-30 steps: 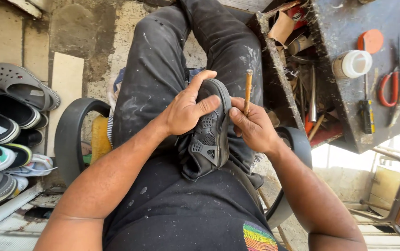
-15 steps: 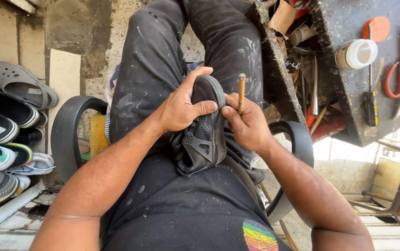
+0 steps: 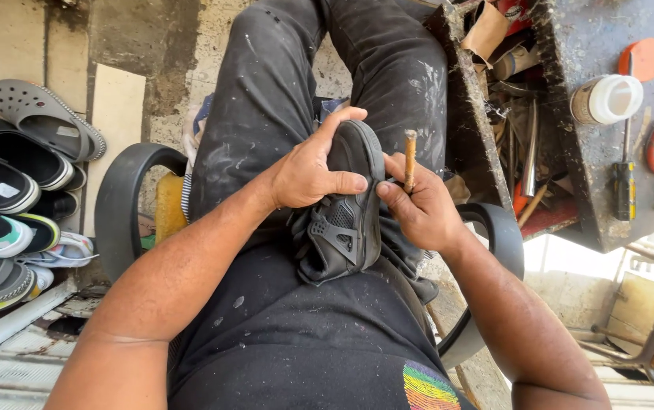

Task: Applying adhesive to the seam of a shoe using a wooden stick for repair

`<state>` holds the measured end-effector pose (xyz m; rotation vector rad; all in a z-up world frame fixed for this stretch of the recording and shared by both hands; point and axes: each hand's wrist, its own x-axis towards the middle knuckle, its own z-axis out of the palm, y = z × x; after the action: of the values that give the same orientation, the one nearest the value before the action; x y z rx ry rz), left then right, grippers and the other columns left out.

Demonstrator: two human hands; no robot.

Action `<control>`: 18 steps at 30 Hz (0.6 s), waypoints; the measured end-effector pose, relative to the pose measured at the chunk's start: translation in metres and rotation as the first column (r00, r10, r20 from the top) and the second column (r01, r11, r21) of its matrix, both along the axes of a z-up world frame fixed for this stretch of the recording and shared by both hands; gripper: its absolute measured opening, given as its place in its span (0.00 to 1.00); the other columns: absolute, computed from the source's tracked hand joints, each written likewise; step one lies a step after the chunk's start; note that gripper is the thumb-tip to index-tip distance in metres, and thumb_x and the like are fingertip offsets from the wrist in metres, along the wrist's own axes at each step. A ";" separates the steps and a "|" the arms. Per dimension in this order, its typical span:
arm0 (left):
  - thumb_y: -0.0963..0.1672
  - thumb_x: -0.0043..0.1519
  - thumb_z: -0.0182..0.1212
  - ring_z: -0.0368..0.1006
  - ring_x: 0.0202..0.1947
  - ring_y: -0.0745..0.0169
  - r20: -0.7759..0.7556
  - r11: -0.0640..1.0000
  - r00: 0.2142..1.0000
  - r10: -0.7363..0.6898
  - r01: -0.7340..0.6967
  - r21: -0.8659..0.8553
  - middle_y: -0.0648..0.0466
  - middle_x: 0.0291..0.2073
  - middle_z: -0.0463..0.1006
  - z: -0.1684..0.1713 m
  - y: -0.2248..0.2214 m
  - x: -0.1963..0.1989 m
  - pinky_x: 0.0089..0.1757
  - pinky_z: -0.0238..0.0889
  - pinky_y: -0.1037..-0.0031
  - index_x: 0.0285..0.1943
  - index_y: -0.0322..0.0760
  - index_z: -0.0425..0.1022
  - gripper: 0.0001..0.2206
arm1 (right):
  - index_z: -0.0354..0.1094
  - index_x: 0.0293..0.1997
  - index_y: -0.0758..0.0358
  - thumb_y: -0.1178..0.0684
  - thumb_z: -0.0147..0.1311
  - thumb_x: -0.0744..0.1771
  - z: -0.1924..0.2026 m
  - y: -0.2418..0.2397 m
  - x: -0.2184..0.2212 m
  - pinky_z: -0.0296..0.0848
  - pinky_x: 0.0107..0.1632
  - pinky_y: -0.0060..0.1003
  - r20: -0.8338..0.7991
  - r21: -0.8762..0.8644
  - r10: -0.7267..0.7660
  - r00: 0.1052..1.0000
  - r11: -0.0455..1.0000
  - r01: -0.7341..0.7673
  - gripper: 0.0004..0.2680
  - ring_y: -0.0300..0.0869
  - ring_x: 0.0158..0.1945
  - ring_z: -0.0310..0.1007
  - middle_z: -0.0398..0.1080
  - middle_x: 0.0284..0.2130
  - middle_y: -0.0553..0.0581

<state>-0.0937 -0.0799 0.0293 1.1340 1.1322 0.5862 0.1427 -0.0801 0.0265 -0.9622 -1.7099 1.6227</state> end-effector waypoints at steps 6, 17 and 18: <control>0.53 0.52 0.78 0.57 0.71 0.33 -0.005 1.000 1.000 0.014 -0.014 0.019 0.35 0.73 0.60 -0.006 -0.002 0.006 0.67 0.50 0.54 0.75 0.68 0.55 0.43 | 0.69 0.62 0.73 0.58 0.51 0.70 -0.010 -0.002 0.014 0.73 0.26 0.31 0.015 -0.079 -0.010 1.000 0.997 0.011 0.14 0.34 0.22 0.68 0.63 0.28 0.54; 0.55 0.61 0.65 0.68 0.64 0.34 0.099 0.996 0.995 0.033 -0.040 0.073 0.35 0.59 0.73 0.018 0.006 0.015 0.62 0.58 0.52 0.71 0.61 0.63 0.28 | 0.68 0.28 0.64 0.52 0.51 0.72 0.013 0.014 0.007 0.64 0.26 0.28 0.117 -0.123 -0.185 0.976 0.972 0.199 0.13 0.37 0.18 0.63 0.59 0.11 0.53; 0.55 0.60 0.66 0.70 0.62 0.36 0.097 0.994 0.994 0.049 -0.057 0.091 0.36 0.57 0.75 0.013 0.005 0.018 0.60 0.60 0.53 0.70 0.61 0.64 0.28 | 0.67 0.26 0.62 0.50 0.50 0.73 0.011 0.012 0.007 0.63 0.27 0.30 0.130 -0.062 -0.189 0.973 0.978 0.198 0.15 0.37 0.18 0.60 0.60 0.11 0.54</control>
<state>-0.0753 -0.0745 0.0428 1.1467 1.0655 0.7330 0.1498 -0.0680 0.0378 -1.2491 -1.5877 1.5357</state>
